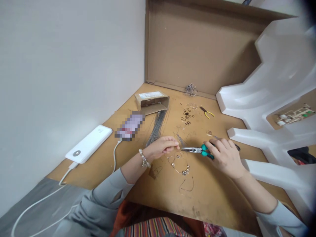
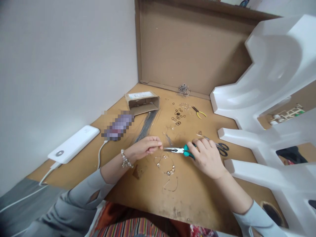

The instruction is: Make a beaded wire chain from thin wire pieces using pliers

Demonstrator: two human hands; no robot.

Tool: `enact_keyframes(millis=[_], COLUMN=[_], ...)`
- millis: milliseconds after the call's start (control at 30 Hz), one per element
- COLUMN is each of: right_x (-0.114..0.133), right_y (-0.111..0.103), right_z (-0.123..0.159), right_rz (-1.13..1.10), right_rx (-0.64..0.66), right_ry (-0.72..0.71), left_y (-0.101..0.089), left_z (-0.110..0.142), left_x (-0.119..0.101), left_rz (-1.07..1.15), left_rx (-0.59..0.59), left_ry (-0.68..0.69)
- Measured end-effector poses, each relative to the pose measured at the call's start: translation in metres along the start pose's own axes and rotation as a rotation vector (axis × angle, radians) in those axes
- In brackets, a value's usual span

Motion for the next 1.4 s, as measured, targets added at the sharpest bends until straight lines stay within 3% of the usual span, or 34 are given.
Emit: enact_keyframes(millis=[233,567,1000,1400], right_x=[0.0018,0.0009,-0.0005,-0.0006], right_y=[0.0004,-0.0002,-0.0013,0.0025], right_z=[-0.0019,-0.003,-0.0063,-0.0045], right_rz=[-0.015,-0.079,-0.01,-0.11], right_rx=[-0.023,0.049,0.039,0.063], right_ry=[-0.027,-0.008,-0.032,0.01], left_y=[0.0016,0.0019,-0.0002,0.0011], left_z=[-0.0005,-0.0001,-0.0016,-0.0013], left_x=[-0.0001,-0.0008,0.0023,0.0013], left_rz=[0.053,0.065,0.089,0.087], left_rx=[-0.01,-0.015,0.017,0.0], left_ry=[-0.02,-0.034,-0.046,-0.077])
Point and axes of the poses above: each hand's wrist, its own z-axis away from the middle knuckle, its own y-axis out of the palm, x = y × z, the point moved 1 cm from there along -z, towards the middle knuckle, and after that the axes turned 3 degrees about -y, right-handed, at the moved point
